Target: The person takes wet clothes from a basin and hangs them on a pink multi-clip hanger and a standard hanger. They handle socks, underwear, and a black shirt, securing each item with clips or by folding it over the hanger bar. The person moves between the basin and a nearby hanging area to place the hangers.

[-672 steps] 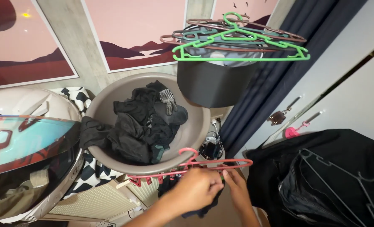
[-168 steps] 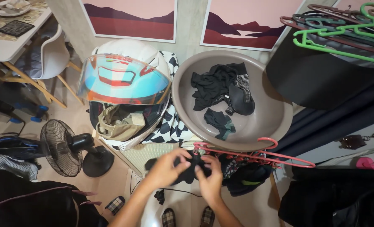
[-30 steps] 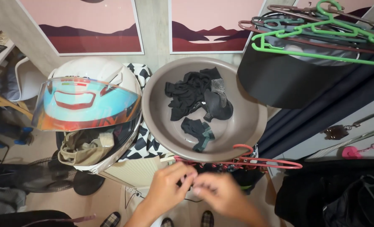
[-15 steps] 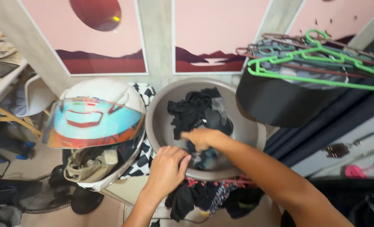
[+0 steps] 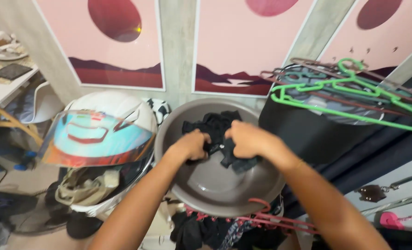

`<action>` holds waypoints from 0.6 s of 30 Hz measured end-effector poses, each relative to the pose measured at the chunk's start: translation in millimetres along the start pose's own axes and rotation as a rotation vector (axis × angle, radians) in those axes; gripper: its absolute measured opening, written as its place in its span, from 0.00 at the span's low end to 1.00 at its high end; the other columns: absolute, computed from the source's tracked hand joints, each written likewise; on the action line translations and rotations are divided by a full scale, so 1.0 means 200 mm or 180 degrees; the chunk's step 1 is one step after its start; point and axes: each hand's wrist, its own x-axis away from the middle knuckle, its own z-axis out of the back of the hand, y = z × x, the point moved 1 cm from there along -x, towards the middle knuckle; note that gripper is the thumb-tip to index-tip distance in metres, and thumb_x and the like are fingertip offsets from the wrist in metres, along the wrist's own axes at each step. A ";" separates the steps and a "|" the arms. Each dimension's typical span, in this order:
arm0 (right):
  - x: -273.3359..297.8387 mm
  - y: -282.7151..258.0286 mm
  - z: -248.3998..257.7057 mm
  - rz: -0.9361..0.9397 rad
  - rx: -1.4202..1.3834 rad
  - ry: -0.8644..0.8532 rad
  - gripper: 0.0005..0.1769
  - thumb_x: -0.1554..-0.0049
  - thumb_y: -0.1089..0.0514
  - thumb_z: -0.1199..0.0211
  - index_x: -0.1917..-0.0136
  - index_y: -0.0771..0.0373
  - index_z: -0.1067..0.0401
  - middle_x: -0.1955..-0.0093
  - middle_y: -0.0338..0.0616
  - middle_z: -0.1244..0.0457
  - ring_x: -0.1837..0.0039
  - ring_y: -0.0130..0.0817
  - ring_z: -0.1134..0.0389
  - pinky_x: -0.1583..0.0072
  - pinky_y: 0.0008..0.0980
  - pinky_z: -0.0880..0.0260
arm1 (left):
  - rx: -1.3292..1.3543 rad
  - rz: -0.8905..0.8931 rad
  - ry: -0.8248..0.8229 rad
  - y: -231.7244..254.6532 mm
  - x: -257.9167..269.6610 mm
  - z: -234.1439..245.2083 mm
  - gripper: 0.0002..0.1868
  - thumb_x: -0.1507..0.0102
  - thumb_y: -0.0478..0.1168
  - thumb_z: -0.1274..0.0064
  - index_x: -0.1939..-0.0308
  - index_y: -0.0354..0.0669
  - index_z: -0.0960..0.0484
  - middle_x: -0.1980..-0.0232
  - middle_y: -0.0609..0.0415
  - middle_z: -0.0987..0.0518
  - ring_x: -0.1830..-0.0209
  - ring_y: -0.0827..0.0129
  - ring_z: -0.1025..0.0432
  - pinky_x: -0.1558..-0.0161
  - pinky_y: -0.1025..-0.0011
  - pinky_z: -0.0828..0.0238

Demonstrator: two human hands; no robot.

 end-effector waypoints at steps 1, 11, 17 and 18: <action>0.01 0.00 -0.06 -0.0052 -0.0064 -0.0312 0.34 0.53 0.67 0.46 0.35 0.49 0.22 0.28 0.55 0.42 0.34 0.67 0.34 0.35 0.54 0.28 | -0.0029 -0.0115 -0.0494 0.03 -0.04 -0.08 0.39 0.47 0.50 0.30 0.32 0.59 0.24 0.31 0.33 0.31 0.38 0.34 0.27 0.36 0.47 0.28; -0.47 0.42 -0.53 0.0198 0.0366 -0.0836 0.30 0.49 0.67 0.44 0.32 0.62 0.25 0.22 0.65 0.51 0.34 0.72 0.34 0.36 0.57 0.28 | -0.0360 -0.0031 0.0479 -0.03 0.05 0.34 0.10 0.43 0.37 0.45 0.61 0.50 0.10 0.62 0.46 0.13 0.57 0.48 0.18 0.60 0.48 0.18; -0.31 0.34 -0.33 -0.0025 -0.0039 -0.0712 0.30 0.51 0.68 0.49 0.35 0.80 0.30 0.21 0.76 0.53 0.26 0.71 0.42 0.31 0.59 0.35 | 0.3165 -0.0733 0.1940 -0.02 0.26 0.88 0.06 0.31 0.36 0.47 0.53 0.41 0.26 0.59 0.61 0.28 0.62 0.75 0.25 0.63 0.74 0.16; -0.28 0.30 -0.29 -0.0087 -0.0116 -0.0749 0.27 0.50 0.68 0.54 0.38 0.72 0.30 0.31 0.61 0.48 0.35 0.61 0.38 0.36 0.50 0.33 | 0.3230 -0.0713 0.1968 0.05 0.31 0.96 0.04 0.31 0.38 0.50 0.55 0.50 0.29 0.56 0.64 0.26 0.60 0.78 0.27 0.64 0.73 0.20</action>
